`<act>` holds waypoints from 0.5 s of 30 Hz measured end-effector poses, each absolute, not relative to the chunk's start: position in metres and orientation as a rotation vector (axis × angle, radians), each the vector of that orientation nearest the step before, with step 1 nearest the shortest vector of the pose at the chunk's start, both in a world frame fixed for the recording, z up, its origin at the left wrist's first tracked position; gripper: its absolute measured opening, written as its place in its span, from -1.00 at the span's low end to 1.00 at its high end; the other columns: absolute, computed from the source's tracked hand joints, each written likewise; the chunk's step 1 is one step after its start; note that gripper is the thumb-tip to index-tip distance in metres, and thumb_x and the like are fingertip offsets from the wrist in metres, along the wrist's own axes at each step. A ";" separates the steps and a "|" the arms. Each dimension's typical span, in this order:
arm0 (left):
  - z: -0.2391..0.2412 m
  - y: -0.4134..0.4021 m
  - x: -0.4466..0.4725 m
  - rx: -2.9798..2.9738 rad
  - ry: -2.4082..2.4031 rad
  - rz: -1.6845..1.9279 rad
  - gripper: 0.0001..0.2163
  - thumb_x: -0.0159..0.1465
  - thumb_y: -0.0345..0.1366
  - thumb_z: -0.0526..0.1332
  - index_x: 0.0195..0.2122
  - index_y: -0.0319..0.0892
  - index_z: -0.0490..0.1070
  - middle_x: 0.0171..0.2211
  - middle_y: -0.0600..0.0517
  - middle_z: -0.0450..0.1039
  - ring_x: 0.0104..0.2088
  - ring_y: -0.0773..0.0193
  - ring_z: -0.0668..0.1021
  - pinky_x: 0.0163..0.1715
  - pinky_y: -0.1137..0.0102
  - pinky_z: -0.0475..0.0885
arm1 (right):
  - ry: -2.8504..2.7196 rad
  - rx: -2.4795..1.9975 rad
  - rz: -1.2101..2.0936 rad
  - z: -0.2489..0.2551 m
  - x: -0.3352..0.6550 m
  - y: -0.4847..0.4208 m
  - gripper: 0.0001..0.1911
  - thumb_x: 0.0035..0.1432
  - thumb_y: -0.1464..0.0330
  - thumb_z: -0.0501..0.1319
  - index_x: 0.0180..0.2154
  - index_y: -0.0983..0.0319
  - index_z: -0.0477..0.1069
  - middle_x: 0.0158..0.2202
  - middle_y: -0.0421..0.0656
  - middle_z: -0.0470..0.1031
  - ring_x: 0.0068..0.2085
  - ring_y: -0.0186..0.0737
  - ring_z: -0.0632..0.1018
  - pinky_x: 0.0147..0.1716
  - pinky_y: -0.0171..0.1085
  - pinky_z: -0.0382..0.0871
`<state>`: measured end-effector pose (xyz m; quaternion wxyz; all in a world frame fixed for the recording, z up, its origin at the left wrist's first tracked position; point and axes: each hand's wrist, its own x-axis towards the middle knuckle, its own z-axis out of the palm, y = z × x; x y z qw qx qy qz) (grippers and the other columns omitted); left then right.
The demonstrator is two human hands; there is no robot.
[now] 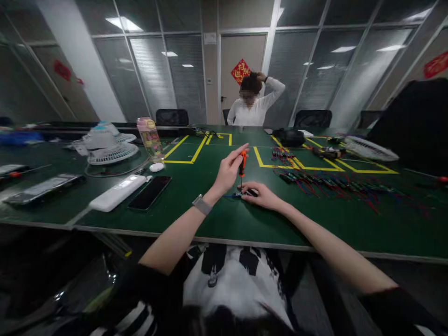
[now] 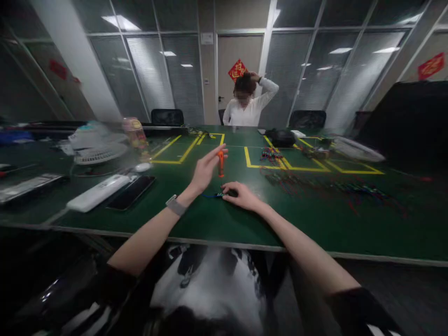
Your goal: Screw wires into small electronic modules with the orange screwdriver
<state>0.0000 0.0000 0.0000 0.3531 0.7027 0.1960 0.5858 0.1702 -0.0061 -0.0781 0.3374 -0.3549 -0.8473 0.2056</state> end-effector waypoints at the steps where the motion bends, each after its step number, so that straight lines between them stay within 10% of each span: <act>1: -0.001 0.001 0.000 1.823 0.545 1.550 -0.68 0.30 -0.33 0.07 0.06 -0.17 0.37 -0.11 -0.05 0.51 -0.11 0.26 0.53 -0.07 0.36 0.38 | -2.207 -0.926 0.532 -0.078 0.170 -0.006 -0.88 0.09 0.32 0.25 -0.30 0.22 0.46 -0.07 -0.02 0.53 -0.03 -0.09 0.53 0.03 -0.08 0.34; 6: -0.002 0.001 -0.002 1.925 0.784 1.717 -0.70 0.15 -0.27 0.29 -0.08 -0.14 0.48 -0.19 -0.03 0.46 -0.23 0.29 0.50 -0.16 0.39 0.40 | -2.205 -0.932 0.519 -0.078 0.171 -0.007 -0.88 0.08 0.32 0.26 -0.30 0.21 0.47 -0.07 -0.04 0.53 -0.03 -0.09 0.53 0.04 -0.07 0.33; 15: 0.000 0.001 -0.001 1.771 0.543 1.518 -0.68 0.27 -0.32 0.13 0.04 -0.15 0.39 -0.17 -0.04 0.51 -0.22 0.29 0.54 -0.17 0.37 0.42 | -2.198 -0.931 0.531 -0.076 0.171 -0.008 -0.87 0.06 0.32 0.27 -0.30 0.21 0.46 -0.07 -0.05 0.53 -0.02 -0.09 0.53 0.05 -0.06 0.32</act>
